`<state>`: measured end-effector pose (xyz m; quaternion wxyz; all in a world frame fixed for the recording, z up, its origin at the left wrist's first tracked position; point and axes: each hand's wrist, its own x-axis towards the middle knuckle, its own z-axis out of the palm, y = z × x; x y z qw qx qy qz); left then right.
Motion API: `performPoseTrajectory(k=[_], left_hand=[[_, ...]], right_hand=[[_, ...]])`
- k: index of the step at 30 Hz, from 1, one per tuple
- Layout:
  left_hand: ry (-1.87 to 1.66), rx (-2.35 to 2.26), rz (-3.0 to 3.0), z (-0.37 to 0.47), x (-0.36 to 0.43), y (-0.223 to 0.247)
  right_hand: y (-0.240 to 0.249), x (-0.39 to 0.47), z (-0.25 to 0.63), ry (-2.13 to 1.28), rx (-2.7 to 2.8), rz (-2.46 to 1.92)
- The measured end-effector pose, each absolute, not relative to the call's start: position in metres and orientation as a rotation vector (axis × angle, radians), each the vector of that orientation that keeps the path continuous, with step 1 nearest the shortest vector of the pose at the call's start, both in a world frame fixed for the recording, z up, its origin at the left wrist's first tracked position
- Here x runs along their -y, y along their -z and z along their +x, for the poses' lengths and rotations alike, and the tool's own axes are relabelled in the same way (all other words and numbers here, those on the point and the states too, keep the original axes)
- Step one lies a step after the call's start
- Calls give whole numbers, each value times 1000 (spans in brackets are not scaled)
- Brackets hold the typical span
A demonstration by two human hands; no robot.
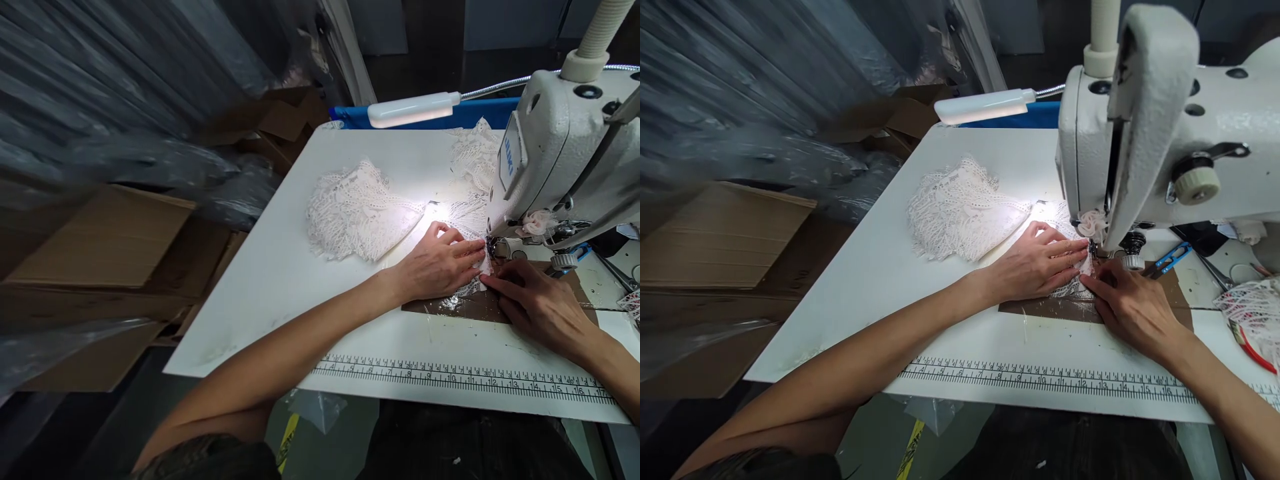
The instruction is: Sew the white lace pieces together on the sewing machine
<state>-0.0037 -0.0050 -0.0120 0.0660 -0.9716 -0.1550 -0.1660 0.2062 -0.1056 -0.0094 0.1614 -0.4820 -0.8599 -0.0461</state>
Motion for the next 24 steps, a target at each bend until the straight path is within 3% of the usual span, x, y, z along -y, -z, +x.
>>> performPoseTrajectory(k=[24], left_hand=[[584, 457, -2972, -4, 6, 17]], right_hand=[[9, 104, 208, 102, 2424, -1344]])
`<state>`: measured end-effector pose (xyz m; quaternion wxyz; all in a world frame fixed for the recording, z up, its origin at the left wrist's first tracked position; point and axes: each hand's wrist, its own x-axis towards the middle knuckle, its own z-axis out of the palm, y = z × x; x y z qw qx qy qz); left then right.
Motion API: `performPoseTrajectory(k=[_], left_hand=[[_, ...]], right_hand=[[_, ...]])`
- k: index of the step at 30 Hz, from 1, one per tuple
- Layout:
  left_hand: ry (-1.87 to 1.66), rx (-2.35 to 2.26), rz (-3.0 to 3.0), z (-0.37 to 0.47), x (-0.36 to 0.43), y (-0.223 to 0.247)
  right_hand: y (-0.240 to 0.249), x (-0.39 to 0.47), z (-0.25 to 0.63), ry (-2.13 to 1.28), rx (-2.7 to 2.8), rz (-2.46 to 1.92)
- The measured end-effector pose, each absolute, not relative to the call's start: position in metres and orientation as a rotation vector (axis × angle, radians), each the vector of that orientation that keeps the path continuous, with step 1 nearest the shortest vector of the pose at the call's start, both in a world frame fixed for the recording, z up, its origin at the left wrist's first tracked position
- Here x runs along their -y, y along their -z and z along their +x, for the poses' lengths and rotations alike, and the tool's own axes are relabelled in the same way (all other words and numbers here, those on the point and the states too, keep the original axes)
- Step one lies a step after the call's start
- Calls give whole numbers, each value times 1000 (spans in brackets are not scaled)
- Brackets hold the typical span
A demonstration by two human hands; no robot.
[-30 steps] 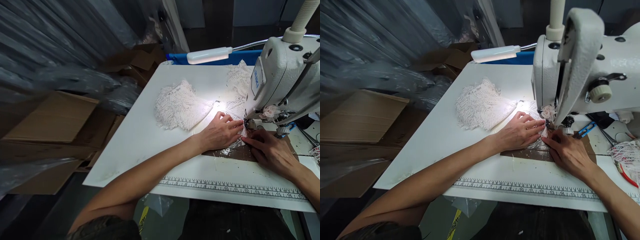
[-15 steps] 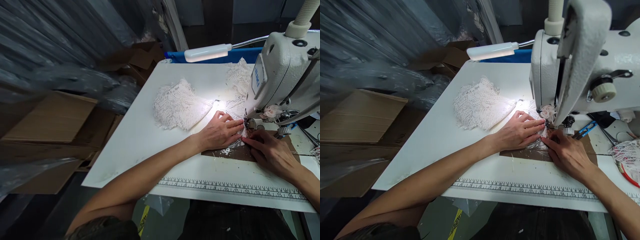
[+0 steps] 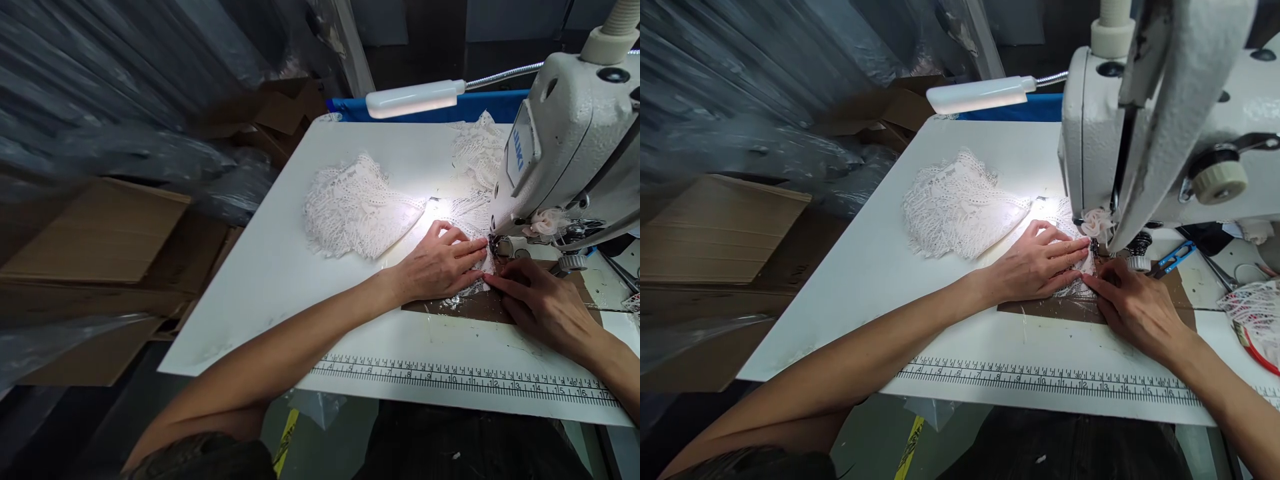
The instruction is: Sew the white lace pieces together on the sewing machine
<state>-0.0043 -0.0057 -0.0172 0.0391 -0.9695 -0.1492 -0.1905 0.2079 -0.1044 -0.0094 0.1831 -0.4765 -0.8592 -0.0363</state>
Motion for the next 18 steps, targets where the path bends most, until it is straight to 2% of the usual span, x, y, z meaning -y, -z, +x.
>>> performPoseTrajectory(k=[18], left_hand=[[613, 424, -2982, -5, 5, 17]], right_hand=[[10, 105, 208, 132, 2455, -1374]])
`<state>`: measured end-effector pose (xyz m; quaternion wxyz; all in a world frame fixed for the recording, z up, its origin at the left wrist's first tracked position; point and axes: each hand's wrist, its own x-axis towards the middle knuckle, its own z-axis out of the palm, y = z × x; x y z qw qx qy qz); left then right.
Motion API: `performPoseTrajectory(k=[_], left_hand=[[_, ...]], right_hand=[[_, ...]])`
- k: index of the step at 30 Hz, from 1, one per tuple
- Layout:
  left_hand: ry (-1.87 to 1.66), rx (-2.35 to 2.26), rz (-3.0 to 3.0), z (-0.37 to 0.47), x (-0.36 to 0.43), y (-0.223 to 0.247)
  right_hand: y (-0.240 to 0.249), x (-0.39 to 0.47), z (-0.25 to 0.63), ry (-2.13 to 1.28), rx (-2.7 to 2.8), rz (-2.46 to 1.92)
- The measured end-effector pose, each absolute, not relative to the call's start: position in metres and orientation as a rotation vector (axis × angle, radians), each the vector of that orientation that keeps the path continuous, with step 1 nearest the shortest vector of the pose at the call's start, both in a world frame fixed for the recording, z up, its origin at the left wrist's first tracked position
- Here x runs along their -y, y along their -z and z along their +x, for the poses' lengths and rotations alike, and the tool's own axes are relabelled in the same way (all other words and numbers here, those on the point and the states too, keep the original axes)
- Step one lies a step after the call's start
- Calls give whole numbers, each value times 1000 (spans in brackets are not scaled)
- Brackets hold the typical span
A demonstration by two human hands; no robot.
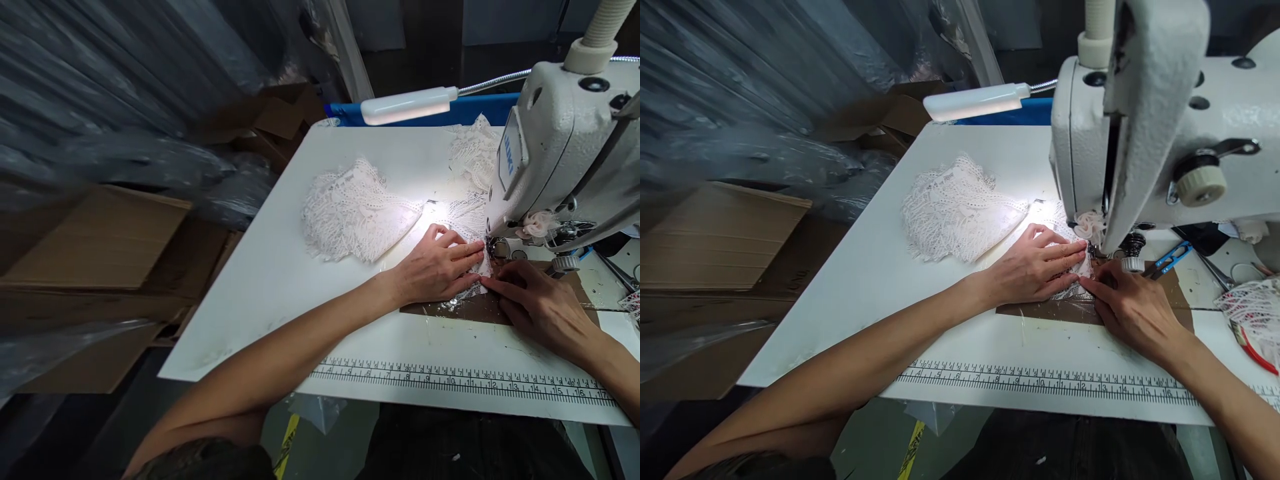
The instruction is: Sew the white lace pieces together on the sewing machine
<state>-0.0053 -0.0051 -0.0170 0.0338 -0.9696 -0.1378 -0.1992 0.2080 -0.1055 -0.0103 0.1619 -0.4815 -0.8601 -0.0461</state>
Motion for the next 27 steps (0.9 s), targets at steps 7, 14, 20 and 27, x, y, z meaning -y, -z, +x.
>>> performPoseTrajectory(k=[7, 14, 20, 27], left_hand=[[519, 474, -3008, -5, 7, 15], [471, 487, -2982, -4, 8, 11], [475, 486, -2989, -4, 7, 11], [511, 495, -2992, -4, 7, 15]], right_hand=[[9, 106, 208, 92, 2441, -1354], [7, 106, 207, 46, 2433, -1364], [6, 105, 207, 58, 2405, -1331], [9, 106, 208, 15, 2407, -1347]])
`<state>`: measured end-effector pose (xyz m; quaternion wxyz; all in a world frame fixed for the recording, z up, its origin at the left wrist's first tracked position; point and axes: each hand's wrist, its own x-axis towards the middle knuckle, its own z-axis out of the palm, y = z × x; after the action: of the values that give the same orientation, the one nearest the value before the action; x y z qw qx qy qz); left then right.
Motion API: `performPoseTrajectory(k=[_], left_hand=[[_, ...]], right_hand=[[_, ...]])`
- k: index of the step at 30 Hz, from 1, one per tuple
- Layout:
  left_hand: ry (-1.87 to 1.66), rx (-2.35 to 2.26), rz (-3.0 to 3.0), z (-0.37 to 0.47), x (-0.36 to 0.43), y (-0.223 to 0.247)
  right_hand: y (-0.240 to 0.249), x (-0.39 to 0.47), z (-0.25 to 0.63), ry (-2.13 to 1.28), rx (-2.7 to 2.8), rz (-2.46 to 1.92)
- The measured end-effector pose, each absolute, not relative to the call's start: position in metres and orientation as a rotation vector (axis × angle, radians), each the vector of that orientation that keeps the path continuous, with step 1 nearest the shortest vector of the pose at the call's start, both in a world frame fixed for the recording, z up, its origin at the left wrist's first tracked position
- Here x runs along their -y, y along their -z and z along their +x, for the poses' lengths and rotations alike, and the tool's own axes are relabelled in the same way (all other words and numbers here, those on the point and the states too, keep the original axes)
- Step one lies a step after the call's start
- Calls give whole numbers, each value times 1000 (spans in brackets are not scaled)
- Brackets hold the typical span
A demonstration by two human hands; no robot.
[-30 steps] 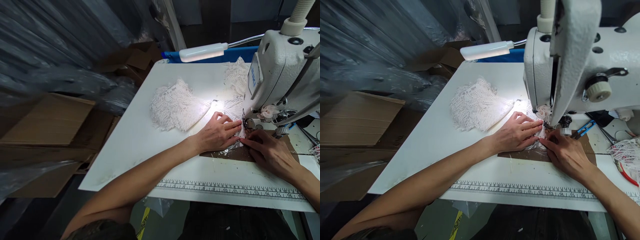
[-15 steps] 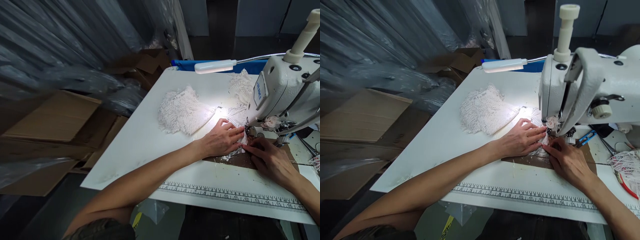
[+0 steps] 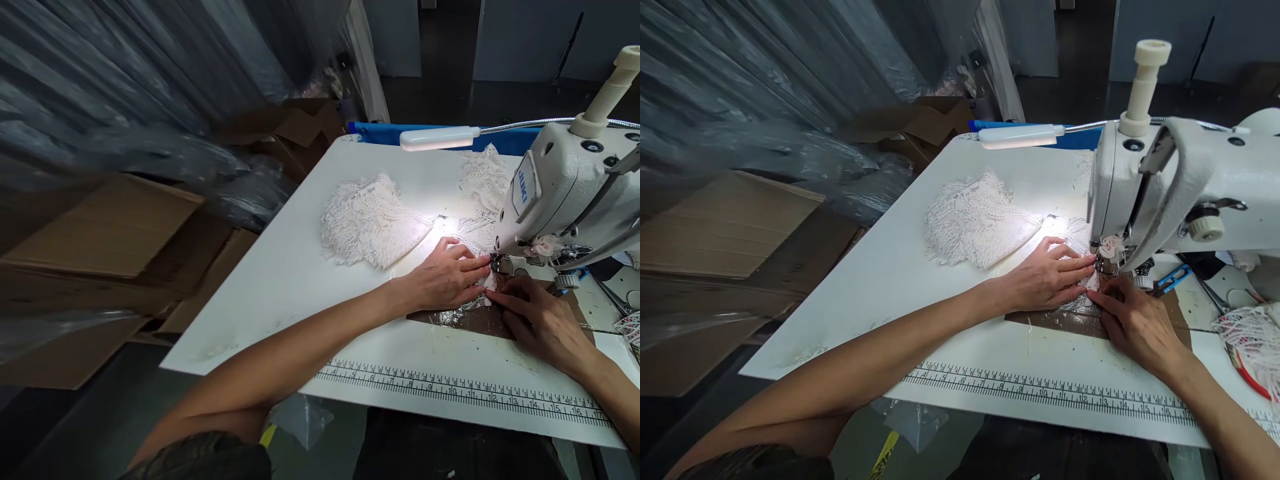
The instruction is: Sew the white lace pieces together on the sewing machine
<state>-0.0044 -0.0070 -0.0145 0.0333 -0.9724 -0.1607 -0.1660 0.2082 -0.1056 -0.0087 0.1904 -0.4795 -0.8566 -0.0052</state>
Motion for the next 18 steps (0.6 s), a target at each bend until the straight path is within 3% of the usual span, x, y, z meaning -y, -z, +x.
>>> performPoseTrajectory(k=[18], left_hand=[[666, 335, -2775, 1, 11, 19]], right_hand=[[9, 104, 212, -40, 2427, -1322]])
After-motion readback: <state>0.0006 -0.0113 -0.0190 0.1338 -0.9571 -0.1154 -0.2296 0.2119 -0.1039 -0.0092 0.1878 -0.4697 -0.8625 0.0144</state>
